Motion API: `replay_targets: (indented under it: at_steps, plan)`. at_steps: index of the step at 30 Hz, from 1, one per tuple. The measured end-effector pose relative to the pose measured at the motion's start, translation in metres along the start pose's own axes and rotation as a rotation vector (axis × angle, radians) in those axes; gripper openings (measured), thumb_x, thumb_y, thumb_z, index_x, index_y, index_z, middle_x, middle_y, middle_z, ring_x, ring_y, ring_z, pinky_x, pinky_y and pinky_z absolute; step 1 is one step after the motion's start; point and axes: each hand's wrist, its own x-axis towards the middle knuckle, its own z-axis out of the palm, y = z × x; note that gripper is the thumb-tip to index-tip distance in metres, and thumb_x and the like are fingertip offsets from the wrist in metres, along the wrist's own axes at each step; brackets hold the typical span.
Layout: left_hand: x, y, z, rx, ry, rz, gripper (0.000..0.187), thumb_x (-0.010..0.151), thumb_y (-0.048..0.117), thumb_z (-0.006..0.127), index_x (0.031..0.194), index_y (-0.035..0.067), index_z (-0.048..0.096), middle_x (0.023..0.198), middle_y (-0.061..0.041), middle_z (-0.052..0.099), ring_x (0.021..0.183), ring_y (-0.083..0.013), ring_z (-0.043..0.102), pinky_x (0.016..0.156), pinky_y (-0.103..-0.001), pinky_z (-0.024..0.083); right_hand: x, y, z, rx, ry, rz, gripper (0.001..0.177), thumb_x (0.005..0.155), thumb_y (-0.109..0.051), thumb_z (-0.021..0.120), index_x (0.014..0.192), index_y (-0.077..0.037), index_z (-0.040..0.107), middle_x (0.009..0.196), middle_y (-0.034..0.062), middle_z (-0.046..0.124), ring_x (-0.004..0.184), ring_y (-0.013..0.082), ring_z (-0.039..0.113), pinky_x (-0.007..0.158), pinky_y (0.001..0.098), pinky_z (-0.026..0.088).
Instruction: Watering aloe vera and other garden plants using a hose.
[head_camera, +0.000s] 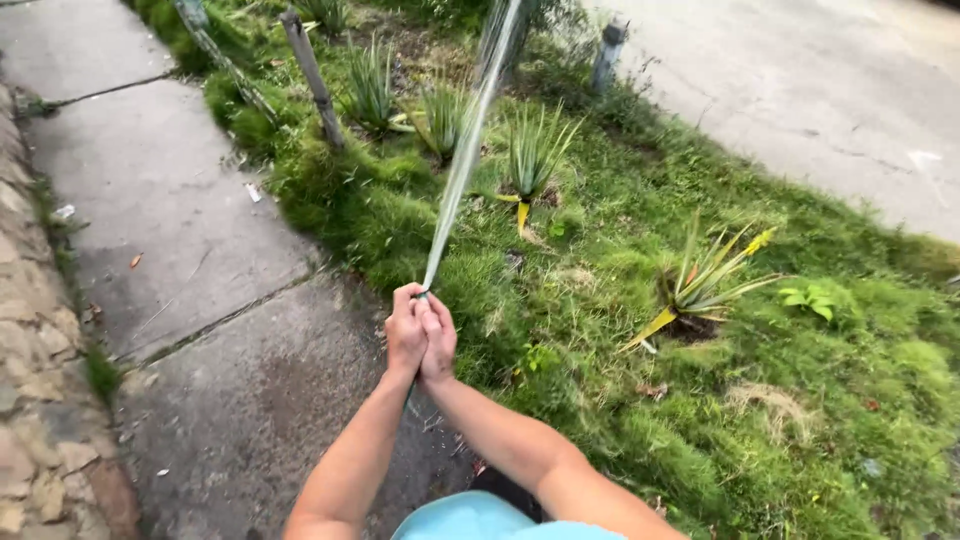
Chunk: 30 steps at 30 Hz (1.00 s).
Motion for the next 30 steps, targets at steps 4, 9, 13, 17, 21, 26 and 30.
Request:
replay_targets:
  at_steps: [4, 9, 13, 17, 21, 26, 30]
  plan:
    - [-0.009, 0.002, 0.003, -0.02, -0.005, -0.016, 0.018, 0.101, 0.017, 0.056, 0.119, 0.013, 0.057, 0.072, -0.007, 0.067, 0.062, -0.0156, 0.066, 0.055, -0.034, 0.052, -0.009, 0.005, -0.011, -0.03, 0.033, -0.001, 0.048, 0.1, -0.023, 0.057, 0.142, 0.002, 0.054, 0.122, 0.0104, 0.066, 0.108, 0.0175, 0.063, 0.1, 0.0316, 0.051]
    - [-0.001, -0.008, 0.002, 0.002, -0.007, -0.023, 0.02, 0.1, 0.019, 0.057, 0.119, 0.014, 0.059, 0.071, -0.01, 0.067, 0.061, -0.0184, 0.065, 0.053, -0.037, 0.051, 0.0, 0.015, -0.01, -0.061, 0.043, -0.031, 0.046, 0.101, -0.028, 0.055, 0.139, -0.001, 0.055, 0.122, 0.0093, 0.066, 0.108, 0.0171, 0.064, 0.097, 0.0312, 0.052]
    - [0.003, -0.014, 0.01, 0.04, 0.001, -0.046, 0.019, 0.101, 0.02, 0.056, 0.119, 0.014, 0.059, 0.07, -0.012, 0.066, 0.059, -0.0209, 0.065, 0.053, -0.038, 0.049, 0.0, -0.005, 0.003, -0.043, 0.1, 0.083, 0.045, 0.101, -0.028, 0.057, 0.139, -0.002, 0.057, 0.121, 0.0089, 0.066, 0.107, 0.0171, 0.063, 0.095, 0.0313, 0.052]
    - [0.011, -0.01, 0.007, 0.033, -0.01, -0.067, 0.019, 0.099, 0.021, 0.056, 0.117, 0.014, 0.057, 0.073, -0.013, 0.07, 0.062, -0.0222, 0.069, 0.054, -0.038, 0.053, 0.007, -0.001, 0.006, -0.091, 0.15, 0.151, 0.046, 0.099, -0.031, 0.058, 0.138, -0.005, 0.057, 0.12, 0.0073, 0.067, 0.106, 0.0162, 0.064, 0.094, 0.0314, 0.052]
    - [0.017, -0.025, 0.014, 0.091, -0.01, -0.125, 0.021, 0.099, 0.022, 0.055, 0.118, 0.015, 0.057, 0.076, -0.014, 0.07, 0.064, -0.0241, 0.069, 0.055, -0.04, 0.054, 0.017, 0.011, -0.009, -0.106, 0.122, 0.125, 0.046, 0.099, -0.032, 0.06, 0.136, -0.005, 0.059, 0.119, 0.0074, 0.067, 0.105, 0.0156, 0.064, 0.093, 0.0306, 0.053]
    - [0.01, -0.026, 0.008, 0.054, 0.05, -0.11, 0.02, 0.1, 0.022, 0.055, 0.118, 0.015, 0.058, 0.074, -0.014, 0.07, 0.064, -0.0241, 0.068, 0.057, -0.041, 0.052, 0.012, 0.01, -0.006, -0.053, 0.096, 0.172, 0.044, 0.099, -0.031, 0.064, 0.134, -0.004, 0.061, 0.115, 0.0075, 0.067, 0.101, 0.0152, 0.063, 0.088, 0.0301, 0.053]
    - [0.011, -0.02, -0.003, -0.011, 0.117, -0.063, 0.02, 0.099, 0.021, 0.055, 0.118, 0.015, 0.057, 0.074, -0.012, 0.07, 0.066, -0.022, 0.069, 0.058, -0.04, 0.053, 0.016, 0.014, 0.002, -0.093, 0.008, 0.128, 0.042, 0.099, -0.028, 0.065, 0.132, -0.004, 0.063, 0.111, 0.0058, 0.069, 0.099, 0.0139, 0.064, 0.088, 0.0279, 0.053]
